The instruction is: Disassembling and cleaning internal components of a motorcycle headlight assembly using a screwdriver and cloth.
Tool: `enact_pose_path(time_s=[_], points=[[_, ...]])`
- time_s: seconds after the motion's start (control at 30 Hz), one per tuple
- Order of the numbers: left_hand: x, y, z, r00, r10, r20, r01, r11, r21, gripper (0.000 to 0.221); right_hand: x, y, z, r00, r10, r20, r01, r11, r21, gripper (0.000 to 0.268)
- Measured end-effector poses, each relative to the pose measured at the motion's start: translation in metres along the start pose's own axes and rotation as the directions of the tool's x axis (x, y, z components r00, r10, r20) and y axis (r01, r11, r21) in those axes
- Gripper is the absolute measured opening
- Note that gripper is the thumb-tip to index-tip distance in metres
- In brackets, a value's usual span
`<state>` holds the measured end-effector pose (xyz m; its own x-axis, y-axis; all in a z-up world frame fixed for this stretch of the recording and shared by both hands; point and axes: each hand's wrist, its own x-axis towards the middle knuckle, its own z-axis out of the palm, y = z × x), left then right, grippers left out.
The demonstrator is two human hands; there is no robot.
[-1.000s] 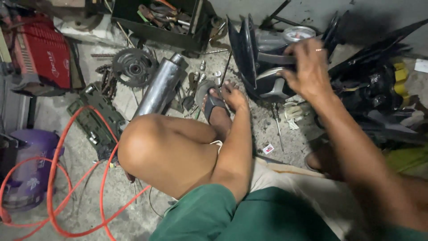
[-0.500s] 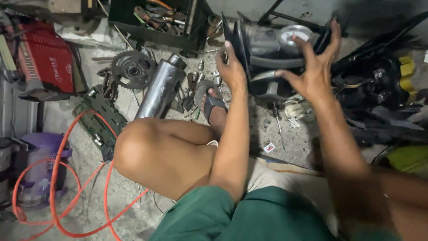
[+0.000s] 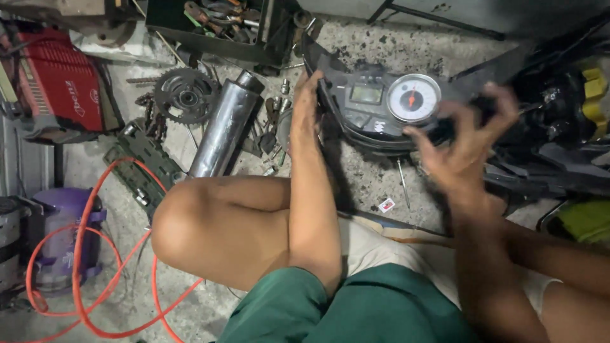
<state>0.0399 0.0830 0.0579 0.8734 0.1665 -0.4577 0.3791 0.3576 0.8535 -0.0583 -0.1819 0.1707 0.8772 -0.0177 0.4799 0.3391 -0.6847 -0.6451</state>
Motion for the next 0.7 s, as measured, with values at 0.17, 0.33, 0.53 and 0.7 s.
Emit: enact_pose_path(time_s=[0.17, 0.33, 0.53, 0.7], points=[[-0.004, -0.019, -0.002, 0.993, 0.094, 0.076, -0.088, 0.993, -0.085, 0.046, 0.014, 0.007, -0.025, 0.982, -0.182, 0.053, 0.187, 0.975, -0.123, 0.111], [-0.018, 0.003, 0.01, 0.986, 0.165, -0.03, -0.158, 0.974, 0.161, 0.045, -0.029, 0.058, -0.016, 0.982, -0.05, 0.182, 0.087, 0.976, -0.198, 0.093], [-0.016, -0.007, -0.003, 0.927, 0.374, -0.02, -0.375, 0.924, -0.075, 0.026, -0.041, 0.016, -0.005, 1.0, 0.006, 0.004, -0.005, 0.996, -0.092, 0.08], [-0.007, -0.03, -0.007, 0.89, 0.438, -0.123, -0.442, 0.897, -0.001, 0.029, -0.058, 0.037, 0.017, 0.996, -0.066, -0.054, 0.062, 0.995, -0.078, 0.07]])
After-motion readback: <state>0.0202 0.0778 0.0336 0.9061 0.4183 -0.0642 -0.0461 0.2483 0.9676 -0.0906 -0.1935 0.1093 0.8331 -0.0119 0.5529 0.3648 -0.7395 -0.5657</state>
